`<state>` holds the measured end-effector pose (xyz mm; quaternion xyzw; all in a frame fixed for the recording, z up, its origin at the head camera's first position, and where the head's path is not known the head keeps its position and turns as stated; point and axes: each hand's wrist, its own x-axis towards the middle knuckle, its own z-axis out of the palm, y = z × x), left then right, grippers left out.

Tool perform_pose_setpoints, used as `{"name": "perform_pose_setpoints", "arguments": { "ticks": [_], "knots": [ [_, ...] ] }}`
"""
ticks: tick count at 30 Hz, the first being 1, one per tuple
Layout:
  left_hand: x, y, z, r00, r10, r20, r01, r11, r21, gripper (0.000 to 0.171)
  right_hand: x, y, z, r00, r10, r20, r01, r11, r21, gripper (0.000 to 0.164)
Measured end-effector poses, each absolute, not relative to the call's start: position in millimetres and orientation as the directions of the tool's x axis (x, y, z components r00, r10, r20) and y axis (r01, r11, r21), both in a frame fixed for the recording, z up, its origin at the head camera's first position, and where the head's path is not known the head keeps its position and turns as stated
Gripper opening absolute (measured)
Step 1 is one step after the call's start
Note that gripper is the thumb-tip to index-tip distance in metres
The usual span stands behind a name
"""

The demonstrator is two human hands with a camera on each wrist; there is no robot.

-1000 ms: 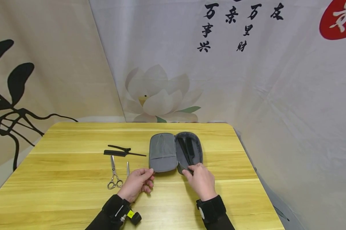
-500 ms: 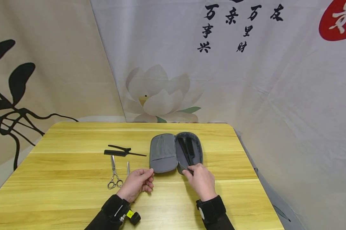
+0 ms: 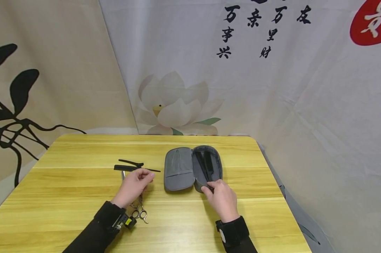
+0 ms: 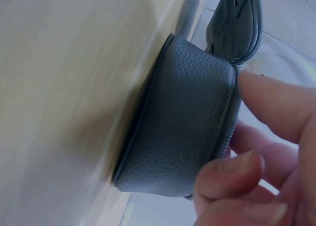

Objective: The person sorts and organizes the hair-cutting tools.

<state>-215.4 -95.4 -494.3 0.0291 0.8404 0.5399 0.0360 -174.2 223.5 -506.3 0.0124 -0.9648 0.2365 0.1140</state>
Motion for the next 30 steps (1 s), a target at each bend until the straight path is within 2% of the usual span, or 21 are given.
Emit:
{"name": "perform_pose_setpoints", "arguments": {
  "ticks": [5,9,13,17,20,26,30],
  "knots": [
    [-240,-122,-494,-0.986,0.107,0.130,0.166,0.744,0.647,0.024,-174,224,-507,-0.955,0.035,0.294,-0.108,0.883,-0.456,0.028],
    [-256,-125,-497,-0.965,0.214,0.150,0.258,0.872,0.417,0.027,-173,224,-508,-0.926,0.020,0.377,-0.167,0.875,-0.455,0.024],
    [-272,-119,-501,-0.939,0.317,0.136,0.342,0.907,0.246,0.022,-173,225,-509,-0.890,-0.032,0.456,-0.261,0.854,-0.450,0.021],
    [-285,-117,-506,-0.905,0.398,0.149,0.412,0.908,0.074,0.009,-174,224,-511,-0.852,-0.101,0.514,-0.365,0.818,-0.444,0.018],
    [-292,-116,-509,-0.886,0.441,0.145,0.443,0.896,-0.015,0.004,-174,222,-512,-0.829,-0.137,0.542,-0.418,0.796,-0.439,0.015],
    [-303,-116,-511,-0.869,0.476,0.138,0.467,0.879,-0.092,0.011,-174,215,-512,-0.822,-0.167,0.544,-0.453,0.771,-0.448,0.013],
    [-303,-115,-505,-0.868,0.489,0.084,0.481,0.871,-0.105,0.011,-173,212,-512,-0.818,-0.176,0.547,-0.466,0.761,-0.452,0.012]
  ]
}}
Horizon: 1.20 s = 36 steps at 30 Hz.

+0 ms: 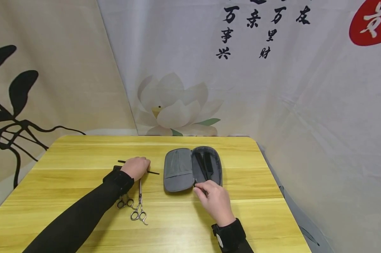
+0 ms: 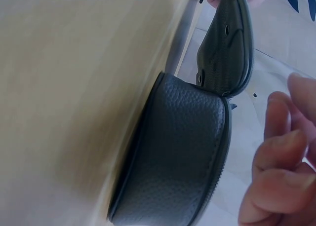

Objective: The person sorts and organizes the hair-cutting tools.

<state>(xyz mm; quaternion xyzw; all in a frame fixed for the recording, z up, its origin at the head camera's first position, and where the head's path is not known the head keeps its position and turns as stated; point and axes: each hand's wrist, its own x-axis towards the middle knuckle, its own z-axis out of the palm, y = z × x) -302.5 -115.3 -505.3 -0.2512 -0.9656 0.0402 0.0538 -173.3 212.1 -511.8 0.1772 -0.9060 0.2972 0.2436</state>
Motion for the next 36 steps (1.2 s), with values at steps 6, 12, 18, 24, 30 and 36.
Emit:
{"name": "perform_pose_setpoints", "arguments": {
  "ticks": [6,12,18,24,30,36],
  "knots": [
    [-297,-115,-498,-0.854,0.518,-0.039,0.519,0.845,-0.130,0.017,-172,210,-512,-0.816,-0.173,0.552,-0.468,0.759,-0.453,0.010],
    [-294,-120,-502,-0.839,0.543,-0.015,0.540,0.829,-0.144,0.012,-171,209,-512,-0.814,-0.175,0.554,-0.472,0.755,-0.455,0.009],
    [-295,-126,-509,-0.778,0.621,0.095,0.595,0.777,-0.207,0.005,-171,209,-511,-0.814,-0.170,0.555,-0.470,0.754,-0.459,0.009],
    [-296,-134,-511,-0.721,0.671,0.173,0.612,0.734,-0.295,0.011,-170,208,-512,-0.817,-0.169,0.552,-0.467,0.755,-0.460,0.008],
    [-286,-135,-497,-0.663,0.696,0.277,0.616,0.717,-0.327,0.014,-171,208,-514,-0.817,-0.168,0.551,-0.470,0.747,-0.470,0.008],
    [-266,-129,-477,-0.624,0.669,0.403,0.594,0.742,-0.311,0.016,-170,205,-513,-0.823,-0.169,0.543,-0.490,0.695,-0.526,0.006]
  ]
}}
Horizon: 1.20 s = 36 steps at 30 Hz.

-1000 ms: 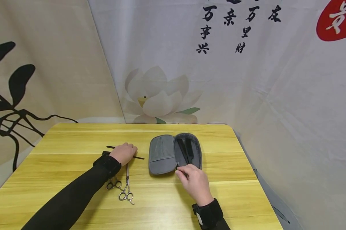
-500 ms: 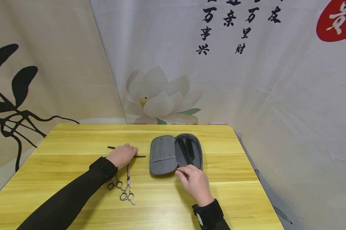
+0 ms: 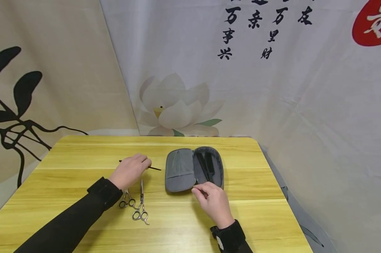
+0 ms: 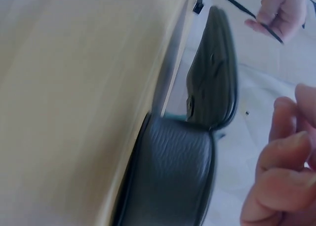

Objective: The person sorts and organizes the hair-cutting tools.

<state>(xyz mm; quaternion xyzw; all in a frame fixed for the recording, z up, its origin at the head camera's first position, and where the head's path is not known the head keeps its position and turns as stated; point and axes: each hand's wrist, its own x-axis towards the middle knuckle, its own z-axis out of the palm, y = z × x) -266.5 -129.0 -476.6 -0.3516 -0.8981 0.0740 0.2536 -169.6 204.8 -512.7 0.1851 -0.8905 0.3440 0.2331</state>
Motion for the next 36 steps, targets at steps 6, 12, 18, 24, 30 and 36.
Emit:
{"name": "perform_pose_setpoints", "arguments": {
  "ticks": [6,12,18,24,30,36],
  "knots": [
    [-238,-115,-471,-0.628,0.591,0.505,0.578,0.790,-0.205,0.021,-164,195,-512,-0.865,-0.184,0.468,-0.482,0.567,-0.668,0.006],
    [-199,-92,-483,-0.519,0.582,0.626,0.638,0.751,-0.169,0.022,-156,180,-508,-0.947,-0.258,0.190,-0.280,0.378,-0.883,0.022],
    [-175,-73,-495,-0.480,0.570,0.666,0.678,0.723,-0.130,0.022,-153,171,-507,-0.934,-0.355,0.052,-0.159,0.280,-0.947,0.033],
    [-168,-64,-501,-0.470,0.594,0.653,0.699,0.702,-0.135,0.018,-152,167,-509,-0.929,-0.365,0.063,-0.158,0.237,-0.958,0.036],
    [-169,-63,-500,-0.465,0.592,0.659,0.707,0.696,-0.126,0.017,-150,167,-511,-0.937,-0.348,0.026,-0.089,0.166,-0.982,0.039],
    [-172,-61,-497,-0.480,0.526,0.702,0.723,0.690,-0.024,0.022,-152,168,-512,-0.957,-0.287,-0.035,0.014,0.076,-0.997,0.047]
  ]
}}
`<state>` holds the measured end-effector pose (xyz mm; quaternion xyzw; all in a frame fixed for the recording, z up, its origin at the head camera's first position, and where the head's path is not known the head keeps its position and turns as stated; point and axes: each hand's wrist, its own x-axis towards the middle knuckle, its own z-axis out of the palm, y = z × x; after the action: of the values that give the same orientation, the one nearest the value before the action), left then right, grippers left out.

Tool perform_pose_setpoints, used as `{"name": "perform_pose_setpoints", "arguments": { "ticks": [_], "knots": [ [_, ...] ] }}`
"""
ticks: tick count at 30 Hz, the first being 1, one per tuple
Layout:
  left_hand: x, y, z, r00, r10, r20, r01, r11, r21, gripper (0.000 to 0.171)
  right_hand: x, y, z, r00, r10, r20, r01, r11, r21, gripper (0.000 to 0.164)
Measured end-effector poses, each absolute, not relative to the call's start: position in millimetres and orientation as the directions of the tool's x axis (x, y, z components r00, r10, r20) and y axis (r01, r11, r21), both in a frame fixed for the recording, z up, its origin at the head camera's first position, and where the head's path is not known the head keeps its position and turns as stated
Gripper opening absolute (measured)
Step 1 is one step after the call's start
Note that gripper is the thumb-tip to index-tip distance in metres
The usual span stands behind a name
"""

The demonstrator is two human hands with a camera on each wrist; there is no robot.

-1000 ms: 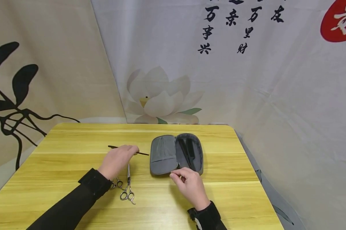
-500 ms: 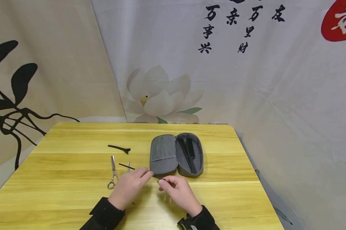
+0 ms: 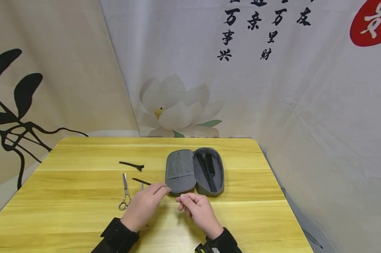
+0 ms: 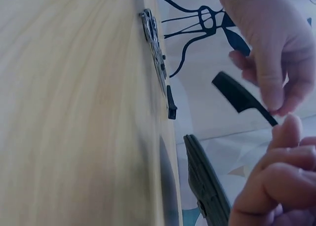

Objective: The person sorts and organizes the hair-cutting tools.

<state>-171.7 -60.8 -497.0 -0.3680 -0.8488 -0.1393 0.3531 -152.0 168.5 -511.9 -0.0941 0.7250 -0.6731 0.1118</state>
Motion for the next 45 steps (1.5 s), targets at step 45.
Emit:
{"name": "perform_pose_setpoints", "arguments": {
  "ticks": [45],
  "knots": [
    [-172,-71,-517,-0.984,-0.044,-0.173,-0.155,-0.275,0.949,0.037,-157,173,-522,-0.951,-0.299,0.076,-0.165,0.287,-0.944,0.030]
  ]
}}
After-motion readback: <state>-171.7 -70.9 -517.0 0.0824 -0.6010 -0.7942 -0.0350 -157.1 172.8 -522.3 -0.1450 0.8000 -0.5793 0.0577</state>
